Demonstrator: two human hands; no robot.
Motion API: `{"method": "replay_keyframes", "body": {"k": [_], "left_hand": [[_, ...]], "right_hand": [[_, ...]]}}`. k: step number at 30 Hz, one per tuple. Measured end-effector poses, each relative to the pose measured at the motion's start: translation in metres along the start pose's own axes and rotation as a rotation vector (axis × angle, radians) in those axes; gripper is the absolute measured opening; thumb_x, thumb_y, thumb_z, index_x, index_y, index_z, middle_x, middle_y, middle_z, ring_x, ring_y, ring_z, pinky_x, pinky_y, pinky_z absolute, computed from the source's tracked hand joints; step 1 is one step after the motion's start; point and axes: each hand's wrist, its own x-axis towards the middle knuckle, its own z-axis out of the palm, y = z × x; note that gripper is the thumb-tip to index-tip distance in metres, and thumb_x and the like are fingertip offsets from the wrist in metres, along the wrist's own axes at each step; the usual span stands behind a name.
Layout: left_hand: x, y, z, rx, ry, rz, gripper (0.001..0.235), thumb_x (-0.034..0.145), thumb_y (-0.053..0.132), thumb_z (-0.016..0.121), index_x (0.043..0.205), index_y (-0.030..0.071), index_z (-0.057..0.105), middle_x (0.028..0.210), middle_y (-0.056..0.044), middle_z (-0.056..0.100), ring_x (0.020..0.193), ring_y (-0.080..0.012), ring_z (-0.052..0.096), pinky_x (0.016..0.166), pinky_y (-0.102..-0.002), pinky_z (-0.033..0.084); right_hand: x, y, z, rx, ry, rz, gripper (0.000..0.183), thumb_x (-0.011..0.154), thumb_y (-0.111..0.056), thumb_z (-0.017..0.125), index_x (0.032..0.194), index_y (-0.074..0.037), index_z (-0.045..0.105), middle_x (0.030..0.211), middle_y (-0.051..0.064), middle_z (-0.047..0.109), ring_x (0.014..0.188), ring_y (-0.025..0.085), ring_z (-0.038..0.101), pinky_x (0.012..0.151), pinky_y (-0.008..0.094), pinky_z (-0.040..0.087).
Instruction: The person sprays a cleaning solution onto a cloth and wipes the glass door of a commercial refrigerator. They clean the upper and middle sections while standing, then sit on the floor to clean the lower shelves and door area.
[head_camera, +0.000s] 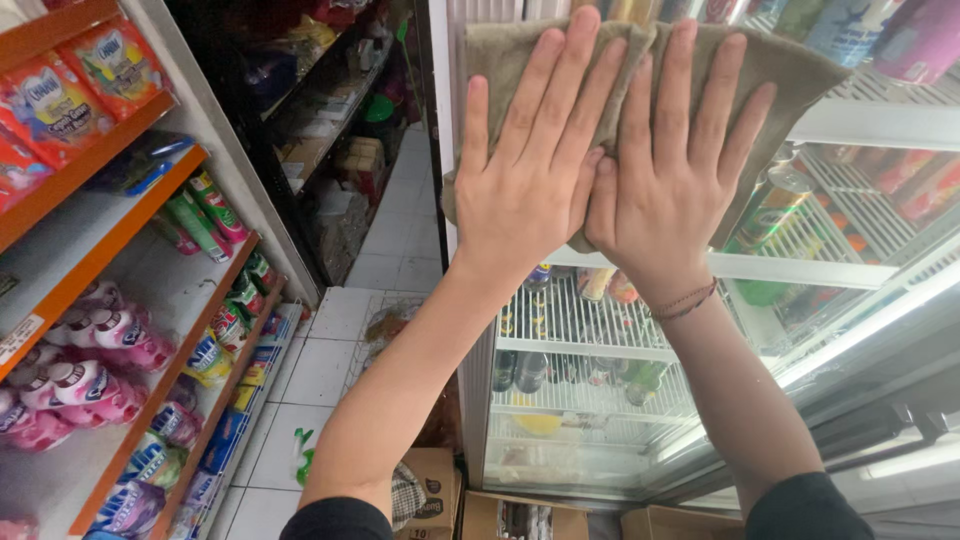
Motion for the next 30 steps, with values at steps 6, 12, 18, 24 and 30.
{"method": "replay_keyframes", "body": {"k": [6, 12, 18, 24, 30], "left_hand": [[-0.088, 0.005, 0.032, 0.036, 0.005, 0.0, 0.051, 0.115, 0.038, 0.041, 0.162, 0.019, 0.049, 0.168, -0.002, 0.037, 0.156, -0.0176, 0.032, 0.129, -0.051, 0.004], [-0.249, 0.032, 0.101, -0.002, -0.029, -0.035, 0.051, 0.111, 0.042, 0.045, 0.158, 0.022, 0.05, 0.171, -0.002, 0.028, 0.158, -0.0182, 0.023, 0.129, -0.055, 0.001], [-0.403, 0.069, 0.138, -0.162, -0.245, -0.144, 0.055, 0.106, 0.042, 0.051, 0.154, 0.015, 0.051, 0.171, -0.01, 0.024, 0.158, -0.0246, 0.019, 0.123, -0.066, 0.009], [-0.395, 0.078, 0.125, -0.225, -0.364, -0.181, 0.058, 0.102, 0.042, 0.051, 0.152, 0.01, 0.051, 0.168, -0.013, 0.027, 0.157, -0.0275, 0.017, 0.119, -0.07, 0.007], [-0.244, 0.073, 0.102, -0.179, -0.13, -0.019, 0.057, 0.11, 0.041, 0.049, 0.162, 0.019, 0.045, 0.171, -0.005, 0.028, 0.16, -0.0223, 0.018, 0.129, -0.063, -0.003]], "right_hand": [[-0.088, -0.007, 0.04, -0.022, -0.079, 0.021, 0.055, 0.107, -0.036, 0.048, 0.148, -0.001, 0.06, 0.165, 0.025, 0.038, 0.152, 0.054, 0.026, 0.121, 0.074, 0.013], [-0.247, -0.028, 0.102, -0.005, -0.16, 0.039, 0.05, 0.095, -0.041, 0.059, 0.134, -0.011, 0.067, 0.149, 0.022, 0.051, 0.139, 0.052, 0.041, 0.113, 0.076, 0.02], [-0.372, -0.062, 0.119, 0.086, -0.322, 0.056, 0.044, 0.09, -0.036, 0.064, 0.128, -0.013, 0.068, 0.14, 0.016, 0.057, 0.124, 0.047, 0.051, 0.105, 0.07, 0.033], [-0.362, -0.054, 0.096, 0.117, -0.403, 0.118, 0.052, 0.091, -0.032, 0.062, 0.131, 0.0, 0.065, 0.142, 0.019, 0.06, 0.13, 0.045, 0.052, 0.11, 0.066, 0.035], [-0.259, 0.019, 0.061, 0.038, -0.346, 0.065, 0.057, 0.093, -0.036, 0.062, 0.138, -0.001, 0.061, 0.15, 0.019, 0.054, 0.137, 0.046, 0.046, 0.114, 0.068, 0.029]]}}
